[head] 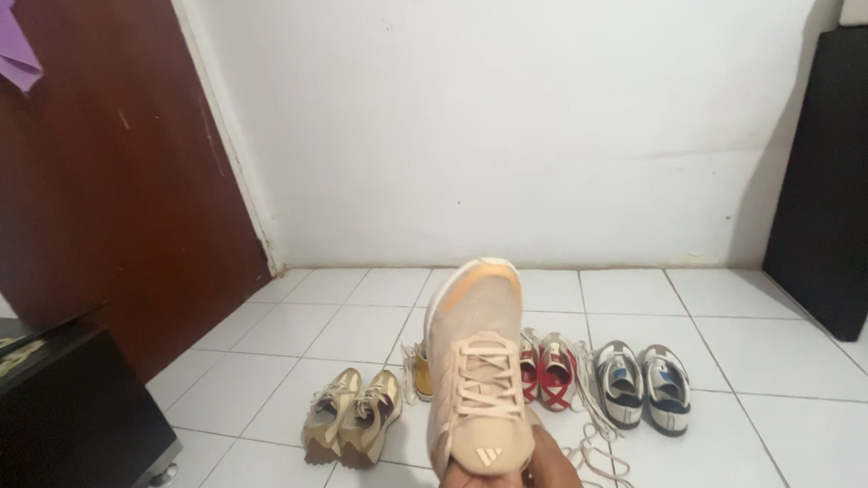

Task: The person unlaces a pair of light-colored sneakers, then relaces them by threading the laces through the eyelets and tying them. The person repeats this process on the second sneaker. Several other pairs of shoes remain on the floor nearby.

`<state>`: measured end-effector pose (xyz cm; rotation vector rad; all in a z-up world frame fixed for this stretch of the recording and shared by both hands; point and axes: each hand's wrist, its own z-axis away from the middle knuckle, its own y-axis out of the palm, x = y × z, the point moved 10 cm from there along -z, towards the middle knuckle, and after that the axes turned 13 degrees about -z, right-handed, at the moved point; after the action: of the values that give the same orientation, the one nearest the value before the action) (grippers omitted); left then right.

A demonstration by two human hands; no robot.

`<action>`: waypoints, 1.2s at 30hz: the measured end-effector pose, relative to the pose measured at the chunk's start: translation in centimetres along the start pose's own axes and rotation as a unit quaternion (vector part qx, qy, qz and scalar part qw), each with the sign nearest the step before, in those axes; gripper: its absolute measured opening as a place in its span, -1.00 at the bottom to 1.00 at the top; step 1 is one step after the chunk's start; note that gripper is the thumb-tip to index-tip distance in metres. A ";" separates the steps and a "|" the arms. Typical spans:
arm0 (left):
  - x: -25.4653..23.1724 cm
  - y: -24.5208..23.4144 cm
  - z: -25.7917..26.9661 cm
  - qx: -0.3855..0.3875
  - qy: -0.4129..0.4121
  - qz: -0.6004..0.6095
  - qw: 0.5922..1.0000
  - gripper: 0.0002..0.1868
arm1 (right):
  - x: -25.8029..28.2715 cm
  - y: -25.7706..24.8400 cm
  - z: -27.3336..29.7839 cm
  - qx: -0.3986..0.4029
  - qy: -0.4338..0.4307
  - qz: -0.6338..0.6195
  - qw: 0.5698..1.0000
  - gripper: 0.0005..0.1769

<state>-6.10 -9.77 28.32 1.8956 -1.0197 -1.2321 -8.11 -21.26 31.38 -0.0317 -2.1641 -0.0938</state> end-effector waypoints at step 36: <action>-2.4 5.0 1.4 -0.040 -0.006 -0.235 0.971 -0.50 | 20.7 5.4 1.8 0.086 -0.293 0.196 0.932 -0.80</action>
<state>-9.34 -10.24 33.01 2.1394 -0.5243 -1.5181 -20.90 -16.03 47.78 -0.4400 -2.7031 0.3833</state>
